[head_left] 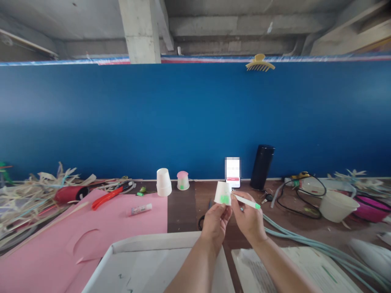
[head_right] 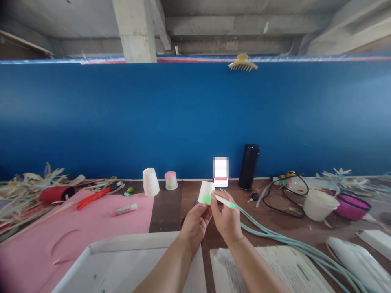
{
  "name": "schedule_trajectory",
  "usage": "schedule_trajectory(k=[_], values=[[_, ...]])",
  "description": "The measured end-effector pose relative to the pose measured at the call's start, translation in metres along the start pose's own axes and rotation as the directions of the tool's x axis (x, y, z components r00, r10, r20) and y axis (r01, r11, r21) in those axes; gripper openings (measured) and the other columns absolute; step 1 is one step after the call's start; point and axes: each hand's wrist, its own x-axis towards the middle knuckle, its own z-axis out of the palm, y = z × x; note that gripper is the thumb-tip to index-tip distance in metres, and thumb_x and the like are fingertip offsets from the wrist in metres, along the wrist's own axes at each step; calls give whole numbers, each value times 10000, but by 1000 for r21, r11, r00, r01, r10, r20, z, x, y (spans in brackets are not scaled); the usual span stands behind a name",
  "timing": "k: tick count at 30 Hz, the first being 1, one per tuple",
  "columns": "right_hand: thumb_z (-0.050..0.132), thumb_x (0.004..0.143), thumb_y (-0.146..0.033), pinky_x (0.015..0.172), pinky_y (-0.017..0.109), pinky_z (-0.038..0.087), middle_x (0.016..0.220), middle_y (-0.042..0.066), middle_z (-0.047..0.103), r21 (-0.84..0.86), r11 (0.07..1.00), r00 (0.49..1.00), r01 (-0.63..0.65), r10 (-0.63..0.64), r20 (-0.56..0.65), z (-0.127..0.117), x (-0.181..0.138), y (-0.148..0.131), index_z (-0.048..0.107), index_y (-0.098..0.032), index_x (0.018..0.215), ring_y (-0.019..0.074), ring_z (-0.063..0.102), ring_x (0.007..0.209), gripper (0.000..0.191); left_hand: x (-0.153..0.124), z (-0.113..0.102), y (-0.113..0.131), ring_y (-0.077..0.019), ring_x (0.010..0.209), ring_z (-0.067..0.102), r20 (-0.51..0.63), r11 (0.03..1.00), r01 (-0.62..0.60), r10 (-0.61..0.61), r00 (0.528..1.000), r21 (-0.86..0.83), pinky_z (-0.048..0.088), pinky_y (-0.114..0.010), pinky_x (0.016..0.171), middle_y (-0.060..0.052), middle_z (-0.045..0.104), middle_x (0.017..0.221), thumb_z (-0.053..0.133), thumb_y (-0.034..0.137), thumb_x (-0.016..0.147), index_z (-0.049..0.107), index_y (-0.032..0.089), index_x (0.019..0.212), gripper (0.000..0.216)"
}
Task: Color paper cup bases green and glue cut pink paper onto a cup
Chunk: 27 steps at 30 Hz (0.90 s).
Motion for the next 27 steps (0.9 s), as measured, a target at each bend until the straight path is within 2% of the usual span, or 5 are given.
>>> schedule_trajectory(k=[19,27], values=[[508,843,-362,738,316,498,917,83,670,-11,997,997,-75,75,14,-1,0,3,628,-182,918,209,626,840,228,-1,0,1,-107,744,617,-5,1000,21,-21,1000,-22,486,-222,822,-61,663,776,693,134,703,673,92,740,60],[498,846,-358,728,316,498,908,91,669,10,999,999,-45,45,-9,-2,1,3,626,-174,919,210,624,835,236,0,0,1,-106,722,617,-39,1000,24,-25,999,-11,502,-216,785,-70,661,775,698,130,694,673,74,767,95]])
